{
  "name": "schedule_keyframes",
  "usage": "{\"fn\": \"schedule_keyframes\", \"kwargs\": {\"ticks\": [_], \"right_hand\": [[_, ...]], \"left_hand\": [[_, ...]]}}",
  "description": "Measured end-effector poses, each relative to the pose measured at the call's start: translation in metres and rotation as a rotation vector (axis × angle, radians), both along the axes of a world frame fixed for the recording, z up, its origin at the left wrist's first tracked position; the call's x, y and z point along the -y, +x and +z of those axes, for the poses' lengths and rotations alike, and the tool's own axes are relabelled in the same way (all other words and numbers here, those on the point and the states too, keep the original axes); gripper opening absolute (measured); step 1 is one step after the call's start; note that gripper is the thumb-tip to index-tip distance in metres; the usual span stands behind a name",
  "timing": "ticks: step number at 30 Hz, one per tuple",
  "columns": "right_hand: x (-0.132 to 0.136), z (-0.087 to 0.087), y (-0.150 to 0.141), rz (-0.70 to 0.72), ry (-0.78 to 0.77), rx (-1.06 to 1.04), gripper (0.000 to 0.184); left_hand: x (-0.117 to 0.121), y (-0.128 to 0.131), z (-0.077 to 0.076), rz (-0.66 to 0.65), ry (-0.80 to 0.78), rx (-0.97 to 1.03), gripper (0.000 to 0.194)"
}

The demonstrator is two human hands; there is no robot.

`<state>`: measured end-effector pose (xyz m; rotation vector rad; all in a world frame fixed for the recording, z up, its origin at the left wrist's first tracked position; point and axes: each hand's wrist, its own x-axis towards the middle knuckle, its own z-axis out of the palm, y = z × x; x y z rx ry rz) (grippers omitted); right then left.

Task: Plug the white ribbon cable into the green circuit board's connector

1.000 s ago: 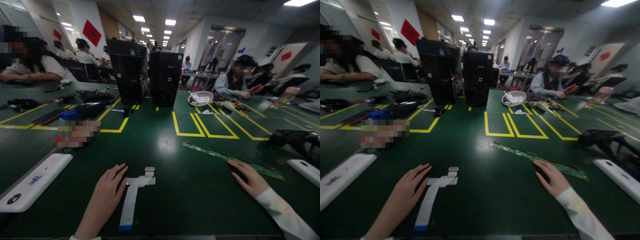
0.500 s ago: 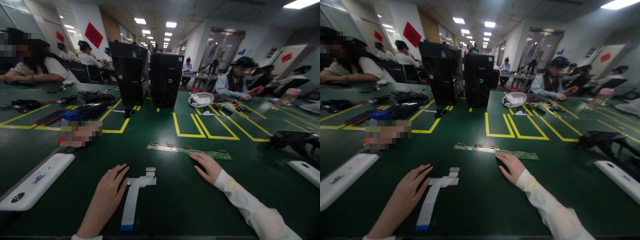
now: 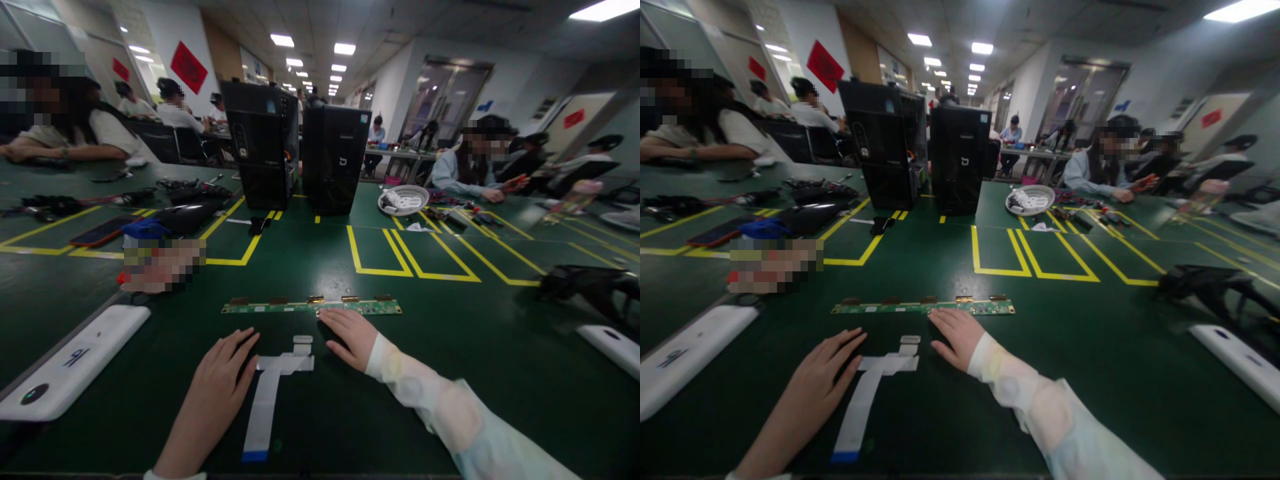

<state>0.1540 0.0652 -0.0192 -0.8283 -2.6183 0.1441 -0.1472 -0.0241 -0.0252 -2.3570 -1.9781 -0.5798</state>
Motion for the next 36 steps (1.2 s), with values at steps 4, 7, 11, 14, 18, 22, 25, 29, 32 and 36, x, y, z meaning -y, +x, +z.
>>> {"fn": "schedule_keyframes", "kwargs": {"ticks": [4, 7, 11, 14, 18, 22, 25, 29, 32, 36], "right_hand": [[0.001, 0.002, -0.017, 0.013, -0.041, 0.016, 0.054], [0.001, 0.0, -0.025, -0.018, -0.038, 0.026, 0.054], [0.001, -0.003, -0.03, -0.037, -0.037, 0.027, 0.054], [0.001, -0.002, -0.028, -0.007, -0.038, 0.026, 0.054], [-0.003, 0.0, -0.014, 0.101, -0.007, 0.004, 0.051], [-0.011, -0.003, 0.011, 0.077, 0.051, -0.036, 0.045], [-0.016, -0.008, 0.032, 0.008, 0.073, -0.048, 0.042], [-0.015, -0.013, 0.049, -0.063, 0.081, -0.047, 0.043], [-0.014, -0.015, 0.052, -0.097, 0.075, -0.041, 0.045], [-0.013, -0.015, 0.05, -0.118, 0.071, -0.022, 0.045]], "left_hand": [[0.0, 0.0, 0.0, 0.001, -0.005, -0.012, 0.051], [0.0, 0.0, 0.0, 0.001, 0.0, -0.013, 0.049], [0.001, 0.001, 0.001, 0.007, -0.006, -0.009, 0.049], [0.001, 0.002, 0.002, 0.006, 0.001, -0.002, 0.048], [0.001, 0.001, 0.002, 0.012, -0.005, -0.004, 0.048], [0.002, 0.001, 0.002, 0.002, -0.009, -0.009, 0.047], [0.002, 0.0, 0.002, 0.01, -0.022, -0.005, 0.048], [0.002, 0.0, 0.002, 0.015, -0.022, 0.011, 0.048], [0.002, -0.001, 0.002, 0.009, -0.017, 0.009, 0.048], [0.002, -0.001, 0.003, 0.007, -0.022, 0.0, 0.049]]}}
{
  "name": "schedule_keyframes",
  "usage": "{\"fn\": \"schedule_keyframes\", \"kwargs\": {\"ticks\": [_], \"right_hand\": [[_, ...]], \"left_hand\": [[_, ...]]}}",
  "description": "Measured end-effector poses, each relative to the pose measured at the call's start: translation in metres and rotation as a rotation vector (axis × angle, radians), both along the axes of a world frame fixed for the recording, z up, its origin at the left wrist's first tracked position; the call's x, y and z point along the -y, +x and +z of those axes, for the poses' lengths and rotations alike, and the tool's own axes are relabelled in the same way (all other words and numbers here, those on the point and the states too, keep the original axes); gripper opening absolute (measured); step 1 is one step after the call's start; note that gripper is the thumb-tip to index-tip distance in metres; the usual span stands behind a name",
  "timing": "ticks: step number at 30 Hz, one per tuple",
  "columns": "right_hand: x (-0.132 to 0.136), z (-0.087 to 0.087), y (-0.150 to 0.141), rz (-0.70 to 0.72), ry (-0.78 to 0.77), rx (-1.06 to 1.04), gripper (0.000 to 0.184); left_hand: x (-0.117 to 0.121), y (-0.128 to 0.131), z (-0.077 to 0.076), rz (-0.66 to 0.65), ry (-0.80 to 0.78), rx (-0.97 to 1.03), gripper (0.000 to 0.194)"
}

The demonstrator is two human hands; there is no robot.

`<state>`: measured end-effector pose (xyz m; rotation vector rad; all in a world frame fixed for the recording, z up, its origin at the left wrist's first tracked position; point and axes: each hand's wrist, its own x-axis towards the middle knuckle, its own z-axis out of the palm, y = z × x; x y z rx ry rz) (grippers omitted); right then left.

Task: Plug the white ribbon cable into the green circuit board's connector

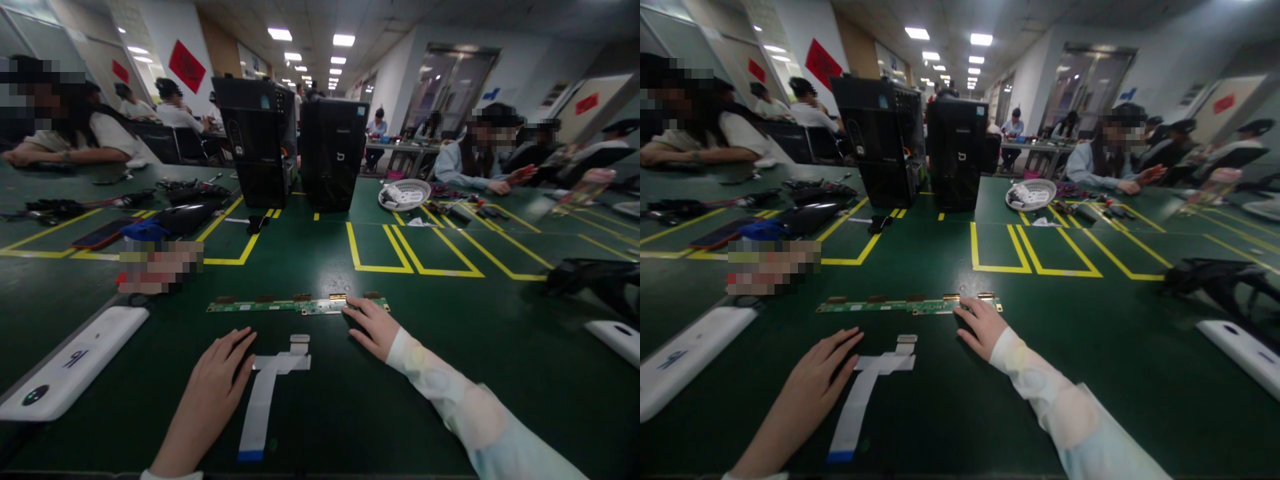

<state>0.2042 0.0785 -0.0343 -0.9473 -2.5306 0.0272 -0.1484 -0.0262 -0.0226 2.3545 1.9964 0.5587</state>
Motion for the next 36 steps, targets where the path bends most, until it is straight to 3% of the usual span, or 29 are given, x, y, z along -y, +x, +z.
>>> {"fn": "schedule_keyframes", "kwargs": {"ticks": [8, 10, 16, 21, 26, 31, 36], "right_hand": [[0.002, 0.005, -0.005, -0.013, -0.001, 0.055, 0.043], [0.003, 0.006, -0.006, -0.016, -0.002, 0.065, 0.044], [0.002, 0.004, -0.004, -0.022, -0.003, 0.086, 0.044], [0.0, 0.001, -0.002, 0.001, -0.007, 0.054, 0.044], [0.0, 0.0, -0.003, 0.009, 0.007, 0.03, 0.044], [0.002, 0.002, -0.003, 0.007, 0.007, 0.027, 0.044], [0.004, 0.005, -0.003, 0.017, 0.001, 0.028, 0.045]], "left_hand": [[-0.005, -0.001, 0.003, -0.01, -0.006, 0.022, 0.048], [-0.005, 0.005, 0.008, -0.066, -0.007, 0.016, 0.044], [0.002, 0.037, 0.03, -0.401, -0.094, -0.029, 0.041], [-0.005, 0.056, 0.039, -0.499, -0.163, -0.006, 0.048], [-0.016, 0.08, 0.038, -0.573, -0.174, -0.033, 0.048], [-0.027, 0.108, 0.034, -0.546, -0.148, -0.044, 0.048], [-0.029, 0.119, 0.033, -0.5, -0.15, -0.054, 0.048]]}}
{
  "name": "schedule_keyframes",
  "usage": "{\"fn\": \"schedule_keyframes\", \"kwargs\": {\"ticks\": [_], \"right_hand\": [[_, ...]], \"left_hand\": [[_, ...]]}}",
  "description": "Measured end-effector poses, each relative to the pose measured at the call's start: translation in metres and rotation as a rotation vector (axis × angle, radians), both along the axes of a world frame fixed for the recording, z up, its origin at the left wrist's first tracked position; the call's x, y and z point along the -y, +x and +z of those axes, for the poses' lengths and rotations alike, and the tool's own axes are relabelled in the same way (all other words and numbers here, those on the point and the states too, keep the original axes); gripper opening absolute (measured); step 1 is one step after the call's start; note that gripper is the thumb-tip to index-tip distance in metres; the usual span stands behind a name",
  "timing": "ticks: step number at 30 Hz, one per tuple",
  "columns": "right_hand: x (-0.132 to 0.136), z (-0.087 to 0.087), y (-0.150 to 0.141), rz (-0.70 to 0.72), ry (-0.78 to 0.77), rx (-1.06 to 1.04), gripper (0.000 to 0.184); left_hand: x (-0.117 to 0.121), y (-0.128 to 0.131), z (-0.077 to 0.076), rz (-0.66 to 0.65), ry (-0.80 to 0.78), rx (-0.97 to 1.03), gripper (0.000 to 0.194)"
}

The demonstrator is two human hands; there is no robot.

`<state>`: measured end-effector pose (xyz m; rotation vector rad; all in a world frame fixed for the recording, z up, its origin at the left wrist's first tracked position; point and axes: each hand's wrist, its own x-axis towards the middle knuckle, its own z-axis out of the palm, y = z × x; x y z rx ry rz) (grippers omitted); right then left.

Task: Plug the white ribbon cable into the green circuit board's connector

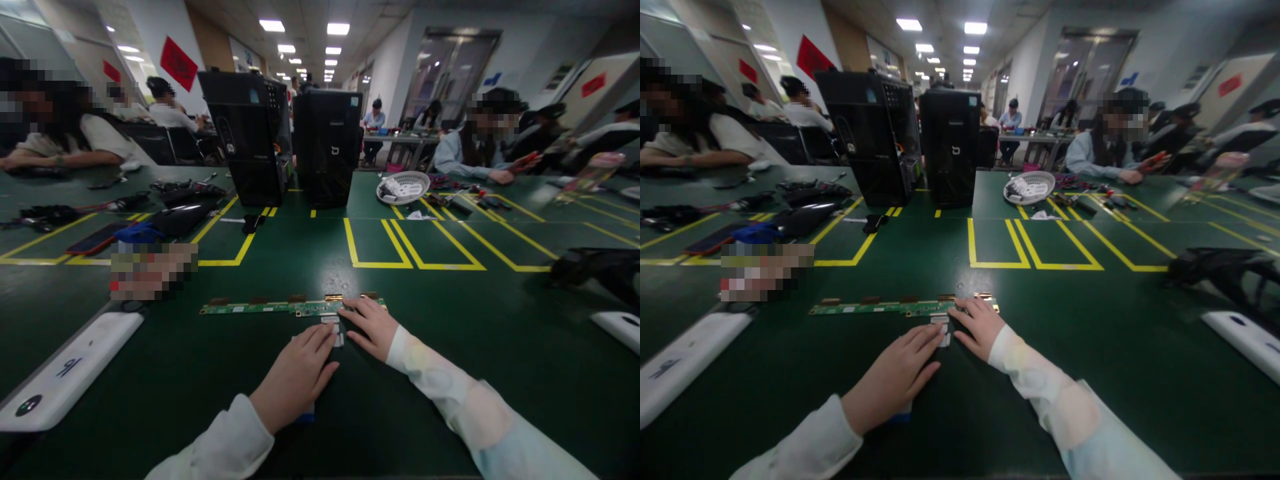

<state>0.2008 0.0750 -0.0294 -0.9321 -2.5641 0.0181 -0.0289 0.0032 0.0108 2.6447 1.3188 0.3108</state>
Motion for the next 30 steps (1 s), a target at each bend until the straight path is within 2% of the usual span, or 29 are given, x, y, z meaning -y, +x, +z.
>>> {"fn": "schedule_keyframes", "kwargs": {"ticks": [10, 17, 30], "right_hand": [[0.001, 0.001, 0.0, -0.006, -0.018, 0.004, 0.044], [0.003, 0.003, -0.001, -0.015, -0.032, -0.02, 0.043], [0.007, 0.01, 0.002, -0.002, -0.062, 0.005, 0.046]], "left_hand": [[0.004, 0.004, 0.002, 0.035, 0.055, -0.075, 0.05], [0.005, 0.007, 0.004, 0.062, 0.013, -0.084, 0.052], [-0.006, -0.007, -0.001, -0.05, 0.003, 0.026, 0.049]]}}
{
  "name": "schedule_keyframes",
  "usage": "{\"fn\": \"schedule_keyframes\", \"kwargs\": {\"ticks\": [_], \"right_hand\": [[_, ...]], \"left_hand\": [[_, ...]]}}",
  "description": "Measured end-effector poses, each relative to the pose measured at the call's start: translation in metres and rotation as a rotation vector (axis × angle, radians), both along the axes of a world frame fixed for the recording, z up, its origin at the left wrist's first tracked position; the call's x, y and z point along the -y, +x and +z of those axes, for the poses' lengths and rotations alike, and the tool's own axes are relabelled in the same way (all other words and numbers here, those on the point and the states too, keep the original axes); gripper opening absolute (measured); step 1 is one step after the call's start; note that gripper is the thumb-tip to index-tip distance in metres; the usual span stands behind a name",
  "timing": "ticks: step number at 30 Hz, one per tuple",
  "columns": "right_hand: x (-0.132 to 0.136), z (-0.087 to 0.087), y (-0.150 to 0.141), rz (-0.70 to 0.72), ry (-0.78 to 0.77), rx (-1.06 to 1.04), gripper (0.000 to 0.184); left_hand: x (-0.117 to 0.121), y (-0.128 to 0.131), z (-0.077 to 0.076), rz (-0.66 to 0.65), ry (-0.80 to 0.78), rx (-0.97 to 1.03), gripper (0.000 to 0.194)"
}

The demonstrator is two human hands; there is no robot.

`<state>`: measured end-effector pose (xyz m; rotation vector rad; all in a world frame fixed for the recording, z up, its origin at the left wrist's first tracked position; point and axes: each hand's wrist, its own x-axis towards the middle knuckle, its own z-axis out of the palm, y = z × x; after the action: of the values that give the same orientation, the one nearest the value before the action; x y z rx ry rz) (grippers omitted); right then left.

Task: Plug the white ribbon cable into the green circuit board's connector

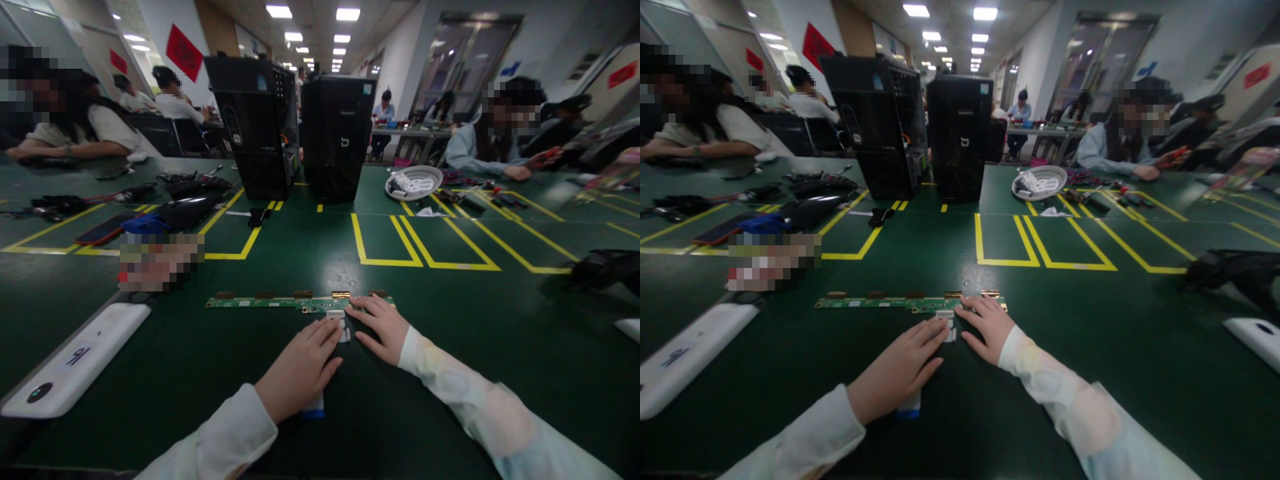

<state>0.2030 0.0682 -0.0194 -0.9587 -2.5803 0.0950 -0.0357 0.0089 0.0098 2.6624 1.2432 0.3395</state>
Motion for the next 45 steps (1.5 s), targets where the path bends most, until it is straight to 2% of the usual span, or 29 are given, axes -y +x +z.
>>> {"fn": "schedule_keyframes", "kwargs": {"ticks": [11, 28, 45], "right_hand": [[-0.0008, -0.002, 0.0007, 0.0, -0.002, -0.005, 0.047], [-0.001, -0.0005, -0.0011, -0.008, -0.007, -0.015, 0.044], [-0.0001, 0.0045, 0.0036, 0.036, -0.053, -0.012, 0.044]], "left_hand": [[-0.0093, -0.0074, 0.0068, -0.082, -0.031, -0.031, 0.044], [-0.0049, -0.0066, -0.0015, -0.019, -0.001, 0.044, 0.048], [-0.0096, -0.01, 0.0027, -0.006, -0.063, 0.016, 0.049]]}}
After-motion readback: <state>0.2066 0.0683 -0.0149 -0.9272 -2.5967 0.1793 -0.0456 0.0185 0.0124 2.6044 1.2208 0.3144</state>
